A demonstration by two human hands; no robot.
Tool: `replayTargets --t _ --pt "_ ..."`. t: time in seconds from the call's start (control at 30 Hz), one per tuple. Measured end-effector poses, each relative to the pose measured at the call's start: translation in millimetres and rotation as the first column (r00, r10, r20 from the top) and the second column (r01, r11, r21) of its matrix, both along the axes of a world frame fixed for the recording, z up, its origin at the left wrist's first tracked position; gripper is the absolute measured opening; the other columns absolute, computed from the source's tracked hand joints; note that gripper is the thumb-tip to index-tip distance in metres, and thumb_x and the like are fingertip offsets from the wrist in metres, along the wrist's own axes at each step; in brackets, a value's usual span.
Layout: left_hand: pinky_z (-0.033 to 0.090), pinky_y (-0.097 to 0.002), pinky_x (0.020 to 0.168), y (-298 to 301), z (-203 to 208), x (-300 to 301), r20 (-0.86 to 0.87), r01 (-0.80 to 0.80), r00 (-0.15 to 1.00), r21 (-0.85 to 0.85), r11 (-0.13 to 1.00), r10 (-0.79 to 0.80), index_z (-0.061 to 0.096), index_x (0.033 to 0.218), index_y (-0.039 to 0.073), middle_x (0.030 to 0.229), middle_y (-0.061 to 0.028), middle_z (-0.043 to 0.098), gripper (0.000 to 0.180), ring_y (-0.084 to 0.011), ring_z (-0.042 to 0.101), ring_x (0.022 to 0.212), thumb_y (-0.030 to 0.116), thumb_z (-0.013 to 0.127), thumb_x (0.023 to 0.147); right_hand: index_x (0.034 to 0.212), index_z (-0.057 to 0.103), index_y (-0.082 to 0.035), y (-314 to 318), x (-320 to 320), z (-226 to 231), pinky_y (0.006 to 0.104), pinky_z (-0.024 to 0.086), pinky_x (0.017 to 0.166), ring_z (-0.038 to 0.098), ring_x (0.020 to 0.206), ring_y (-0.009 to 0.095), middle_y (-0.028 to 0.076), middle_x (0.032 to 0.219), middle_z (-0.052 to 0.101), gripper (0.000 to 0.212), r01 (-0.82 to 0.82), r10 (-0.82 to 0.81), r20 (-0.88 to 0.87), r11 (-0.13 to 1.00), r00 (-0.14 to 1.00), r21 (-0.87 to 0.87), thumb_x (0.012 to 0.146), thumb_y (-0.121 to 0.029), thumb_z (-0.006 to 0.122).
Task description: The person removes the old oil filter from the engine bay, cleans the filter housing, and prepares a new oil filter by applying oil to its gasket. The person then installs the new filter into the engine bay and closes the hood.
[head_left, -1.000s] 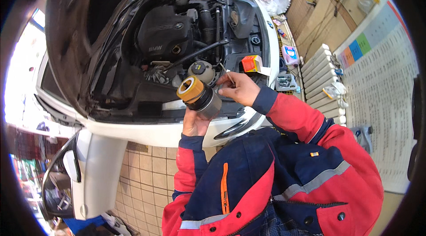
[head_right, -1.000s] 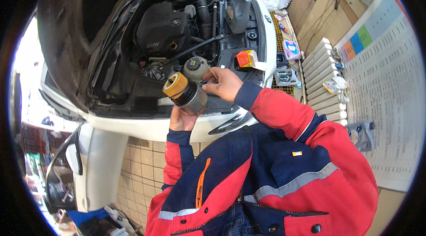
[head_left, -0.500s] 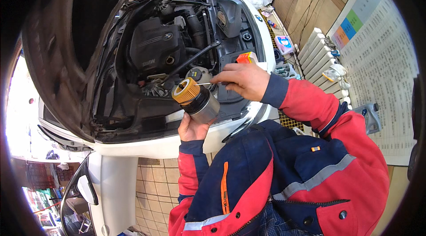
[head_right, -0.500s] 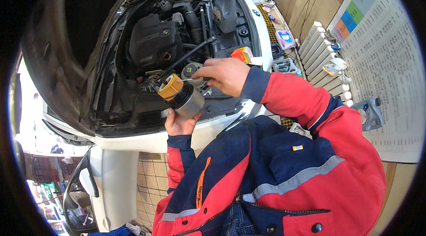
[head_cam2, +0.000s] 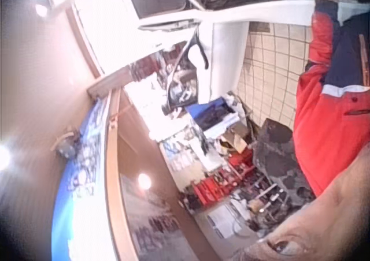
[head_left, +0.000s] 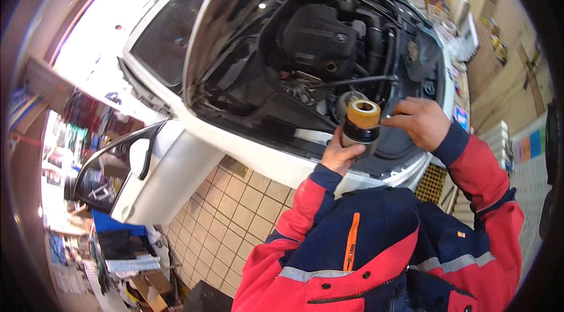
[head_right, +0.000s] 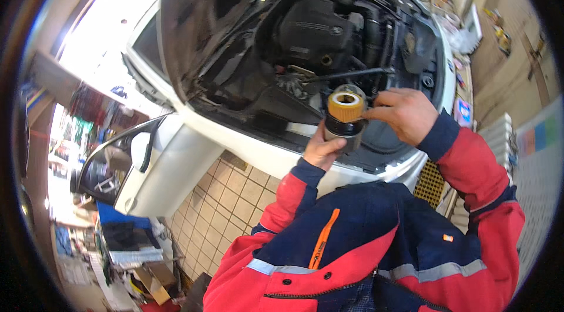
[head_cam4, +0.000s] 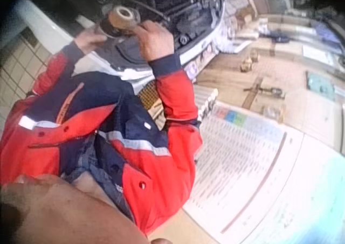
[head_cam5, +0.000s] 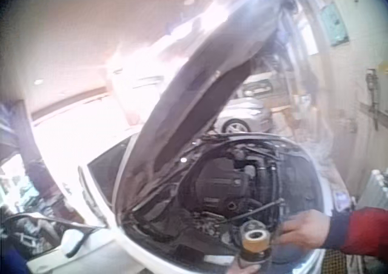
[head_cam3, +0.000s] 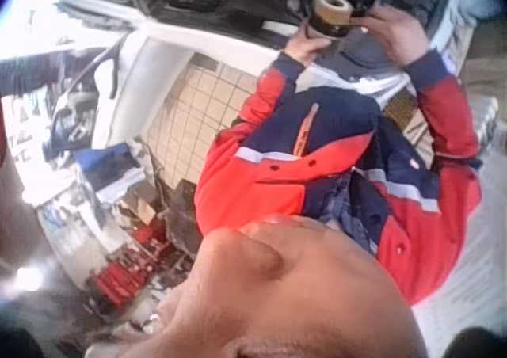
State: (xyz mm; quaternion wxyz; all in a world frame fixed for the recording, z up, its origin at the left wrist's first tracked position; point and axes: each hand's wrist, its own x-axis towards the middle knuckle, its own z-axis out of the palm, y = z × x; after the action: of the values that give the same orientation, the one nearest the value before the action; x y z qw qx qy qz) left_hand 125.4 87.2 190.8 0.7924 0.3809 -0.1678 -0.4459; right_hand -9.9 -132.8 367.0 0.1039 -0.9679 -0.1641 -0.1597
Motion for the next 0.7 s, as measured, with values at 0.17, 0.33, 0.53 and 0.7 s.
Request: replayTargets --t 0.17,0.33,0.53,0.7 --pt "0.060 -0.0531 0.095 7.7 21.5 -5.4 0.004 -0.046 0.999 0.089 0.995 0.046 0.024 0.159 0.011 0.145 -0.0134 0.050 0.099 -0.0319 0.060 0.127 0.008 0.085 0.081 0.118 0.075 -0.005 0.9 12.5 8.0 0.0458 0.055 0.081 0.067 0.092 0.038 0.015 0.095 0.067 0.040 0.007 0.058 -0.239 0.964 0.969 0.265 0.079 0.006 0.070" --pt "0.063 -0.0505 0.091 13.8 27.4 -10.3 0.074 -0.088 0.994 0.091 0.992 0.082 0.027 0.158 0.009 0.139 -0.0141 0.055 0.098 -0.0301 0.064 0.122 0.010 0.086 0.080 0.123 0.075 -0.005 -16.6 35.6 2.7 0.0428 0.055 0.087 0.071 0.100 0.033 0.018 0.105 0.073 0.043 -0.004 0.239 -0.420 0.872 0.876 0.489 0.081 0.007 0.073" --pt "0.064 -0.0521 0.091 11.0 17.3 -14.0 0.069 -0.070 0.995 0.055 0.996 0.066 0.040 0.148 0.007 0.135 -0.0163 0.063 0.076 -0.0321 0.069 0.116 0.008 0.080 0.084 0.122 0.074 -0.003 -38.8 40.7 -11.7 0.0429 0.052 0.098 0.068 0.110 0.034 0.017 0.112 0.073 0.038 -0.038 0.306 -0.454 0.860 0.837 0.508 0.085 0.003 0.073" --pt "0.064 -0.0511 0.088 7.2 22.6 -16.3 -0.004 -0.071 0.997 0.120 0.990 0.072 0.034 0.152 0.011 0.135 -0.0135 0.058 0.085 -0.0305 0.067 0.117 0.004 0.081 0.081 0.124 0.074 -0.004 -36.0 40.2 -5.5 0.0403 0.054 0.093 0.070 0.106 0.033 0.017 0.113 0.074 0.038 0.048 0.248 -0.493 0.857 0.834 0.514 0.086 0.004 0.073"
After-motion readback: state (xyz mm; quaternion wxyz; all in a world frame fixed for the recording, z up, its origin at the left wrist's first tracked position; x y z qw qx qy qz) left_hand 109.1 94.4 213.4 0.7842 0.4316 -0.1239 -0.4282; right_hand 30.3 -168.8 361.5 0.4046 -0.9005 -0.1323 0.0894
